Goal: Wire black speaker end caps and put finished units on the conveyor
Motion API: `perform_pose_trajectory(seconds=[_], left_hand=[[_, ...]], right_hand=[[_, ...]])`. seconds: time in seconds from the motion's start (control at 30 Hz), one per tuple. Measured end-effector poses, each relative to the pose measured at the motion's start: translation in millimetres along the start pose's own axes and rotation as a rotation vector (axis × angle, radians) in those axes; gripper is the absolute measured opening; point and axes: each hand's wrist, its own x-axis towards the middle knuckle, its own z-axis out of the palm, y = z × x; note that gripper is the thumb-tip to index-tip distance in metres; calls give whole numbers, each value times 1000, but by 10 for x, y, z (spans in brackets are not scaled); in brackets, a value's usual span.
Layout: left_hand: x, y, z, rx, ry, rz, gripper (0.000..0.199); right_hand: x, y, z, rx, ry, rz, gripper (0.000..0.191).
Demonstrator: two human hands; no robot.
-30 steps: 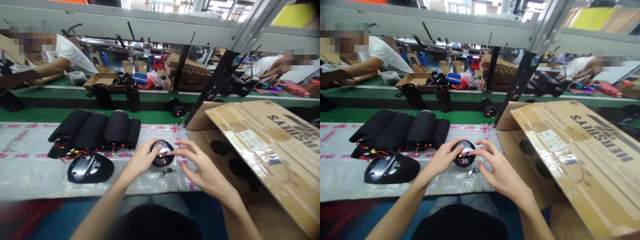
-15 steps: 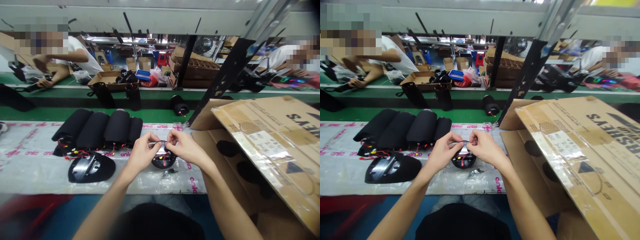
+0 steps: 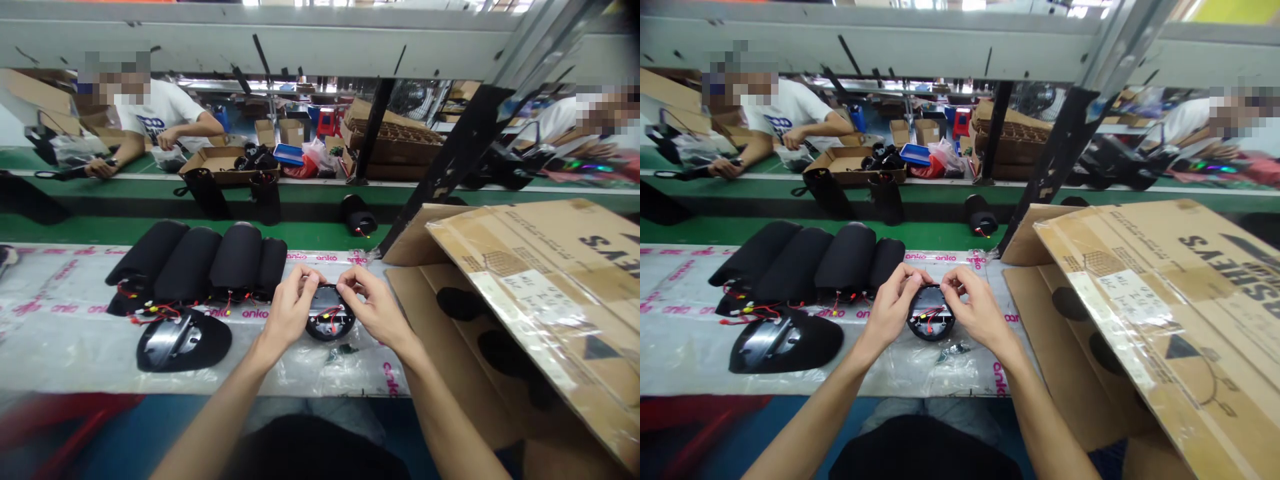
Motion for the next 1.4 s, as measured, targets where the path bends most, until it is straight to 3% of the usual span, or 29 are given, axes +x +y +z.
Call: perform_pose_trajectory(seconds=[0.07, 0.2, 0.37, 0.47, 0.6, 0.8, 0.97, 1.17, 1.27, 1.4], left_hand=[[27, -36, 6, -34, -44, -22, 30], [76, 76, -105, 42, -336, -66, 38], [49, 430, -327, 278, -516, 22, 35], [11, 517, -353, 476, -545, 89, 36], [-35, 531, -293, 660, -572, 169, 31], [14, 583, -276, 578, -542, 213, 24], [60, 670, -314, 710, -647, 183, 32], [36, 772, -197, 1053, -633, 216, 35], [84, 799, -148, 1085, -626, 228, 29], [123, 779, -139, 1097, -584, 223, 29]], right_hand=[[-21, 11, -17, -23, 25, -51, 14], [-31, -91, -173, -108, -76, -101, 11], [-22, -284, -328, -51, -261, 52, 19], [13, -399, -339, -156, -300, 103, 29], [64, -574, -344, -321, -372, 59, 20], [52, -729, -317, -464, -423, 78, 17], [96, -713, -219, -553, -413, 28, 14], [258, -753, -416, -447, -639, 149, 16], [210, -833, -466, -480, -570, 173, 22], [8, -916, -369, -692, -441, 241, 31]])
